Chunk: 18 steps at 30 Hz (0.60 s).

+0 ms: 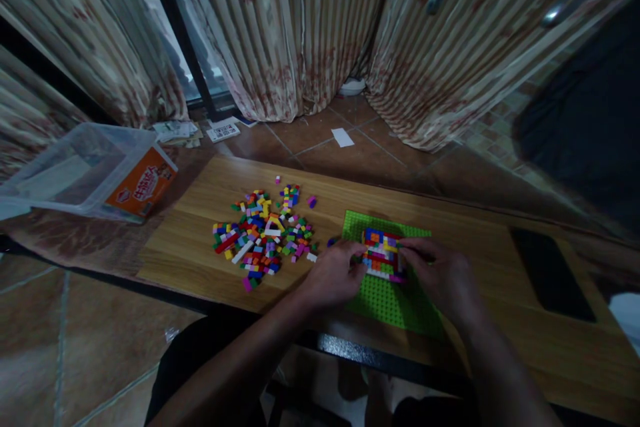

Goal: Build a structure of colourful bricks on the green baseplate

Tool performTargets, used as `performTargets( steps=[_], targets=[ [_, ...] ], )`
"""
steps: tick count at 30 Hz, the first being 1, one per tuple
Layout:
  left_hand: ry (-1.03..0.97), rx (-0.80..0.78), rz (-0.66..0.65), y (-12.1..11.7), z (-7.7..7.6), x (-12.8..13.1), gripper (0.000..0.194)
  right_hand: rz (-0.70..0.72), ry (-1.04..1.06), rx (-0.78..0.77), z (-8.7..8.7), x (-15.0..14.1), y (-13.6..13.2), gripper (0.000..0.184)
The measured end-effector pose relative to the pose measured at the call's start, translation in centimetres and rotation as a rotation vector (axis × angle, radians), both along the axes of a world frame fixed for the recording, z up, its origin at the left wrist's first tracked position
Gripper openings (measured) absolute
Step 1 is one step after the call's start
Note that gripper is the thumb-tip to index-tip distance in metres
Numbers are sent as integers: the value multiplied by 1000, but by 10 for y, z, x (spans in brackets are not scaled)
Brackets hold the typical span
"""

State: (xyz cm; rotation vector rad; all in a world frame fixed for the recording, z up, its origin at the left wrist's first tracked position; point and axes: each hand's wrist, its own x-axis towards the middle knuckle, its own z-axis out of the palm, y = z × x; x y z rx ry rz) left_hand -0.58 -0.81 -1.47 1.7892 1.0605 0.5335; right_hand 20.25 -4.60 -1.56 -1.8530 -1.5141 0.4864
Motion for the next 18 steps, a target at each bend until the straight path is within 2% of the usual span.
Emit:
performTargets(
  steps=[4,12,18],
  targets=[
    [-7,3,-6,1,-1,0,31,-21,87,-42,1,2,3,23],
    [-5,3,10,-1,1,0,32,70,80,-46,4,6,8,21],
    [-1,4,3,-1,0,0,31,-29,192,-72,-2,2,7,21]
  ],
)
